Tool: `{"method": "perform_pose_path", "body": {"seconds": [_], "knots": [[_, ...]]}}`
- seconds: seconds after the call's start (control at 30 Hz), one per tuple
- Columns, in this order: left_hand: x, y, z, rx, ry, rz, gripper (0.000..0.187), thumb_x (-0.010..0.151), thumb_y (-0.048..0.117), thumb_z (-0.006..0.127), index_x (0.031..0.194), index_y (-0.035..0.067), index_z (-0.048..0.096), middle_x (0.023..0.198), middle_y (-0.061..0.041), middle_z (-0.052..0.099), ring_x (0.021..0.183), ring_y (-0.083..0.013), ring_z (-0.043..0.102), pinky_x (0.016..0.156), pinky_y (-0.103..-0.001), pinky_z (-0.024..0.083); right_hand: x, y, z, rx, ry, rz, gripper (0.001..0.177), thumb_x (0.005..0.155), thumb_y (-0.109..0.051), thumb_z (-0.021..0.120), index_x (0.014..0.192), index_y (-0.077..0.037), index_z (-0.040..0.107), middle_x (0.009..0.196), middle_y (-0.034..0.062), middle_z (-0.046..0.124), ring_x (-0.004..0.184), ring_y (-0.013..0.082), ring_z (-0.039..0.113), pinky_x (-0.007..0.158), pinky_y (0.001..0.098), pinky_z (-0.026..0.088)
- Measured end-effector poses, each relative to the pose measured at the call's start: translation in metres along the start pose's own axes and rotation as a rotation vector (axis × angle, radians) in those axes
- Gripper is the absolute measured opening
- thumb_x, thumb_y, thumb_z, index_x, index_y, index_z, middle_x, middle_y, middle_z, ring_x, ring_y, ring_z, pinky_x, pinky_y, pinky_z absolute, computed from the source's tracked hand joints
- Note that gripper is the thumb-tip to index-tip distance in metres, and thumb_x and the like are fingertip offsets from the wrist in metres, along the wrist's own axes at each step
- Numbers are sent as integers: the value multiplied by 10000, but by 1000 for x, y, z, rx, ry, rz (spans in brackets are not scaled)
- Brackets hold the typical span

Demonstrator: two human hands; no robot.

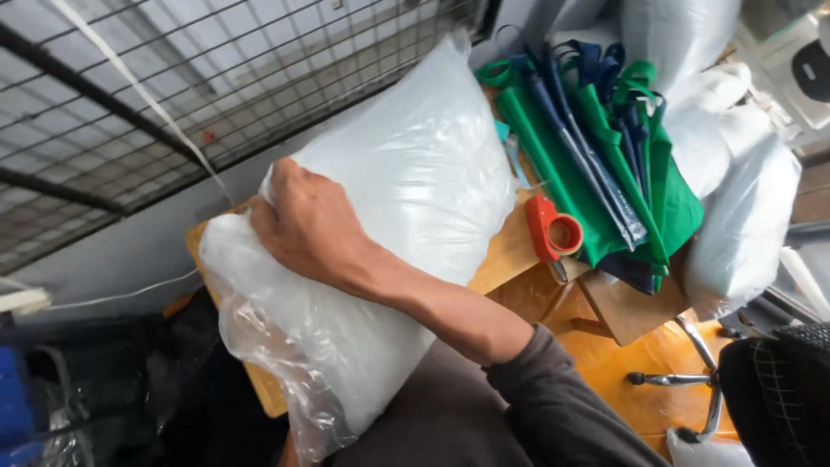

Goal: The person folds and seals a black bubble wrap package on a wooden table using a red tape dispenser. They then place the package aside and pick up a white bubble wrap package, folding its edges and preparing to seal it.

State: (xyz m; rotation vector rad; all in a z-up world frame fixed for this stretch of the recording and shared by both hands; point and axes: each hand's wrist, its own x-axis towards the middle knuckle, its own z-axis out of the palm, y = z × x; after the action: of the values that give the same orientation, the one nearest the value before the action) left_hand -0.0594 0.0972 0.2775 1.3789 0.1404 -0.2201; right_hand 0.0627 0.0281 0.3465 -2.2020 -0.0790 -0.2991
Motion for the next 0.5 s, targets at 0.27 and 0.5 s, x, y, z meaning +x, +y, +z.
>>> {"method": "perform_pose_path", "body": {"seconds": [0.27,0.5], "knots": [[-26,-70,-139,-192,546,-298,836,879,859,524,1267,121,572,1073,-122,544,948,-283,560,851,-427,501,-9,68,180,159,-543,82,222,802,-281,655,762,-63,648,737,150,702,824,405,741,725,501,598],[-49,7,-148,-211,640,-505,859,902,850,319,1380,173,543,1269,-79,536,1143,-250,508,1014,-411,388,12,198,6,-455,9,-54,652,818,-522,748,1321,-160,546,1406,224,467,1285,437,429,984,605,399]]}}
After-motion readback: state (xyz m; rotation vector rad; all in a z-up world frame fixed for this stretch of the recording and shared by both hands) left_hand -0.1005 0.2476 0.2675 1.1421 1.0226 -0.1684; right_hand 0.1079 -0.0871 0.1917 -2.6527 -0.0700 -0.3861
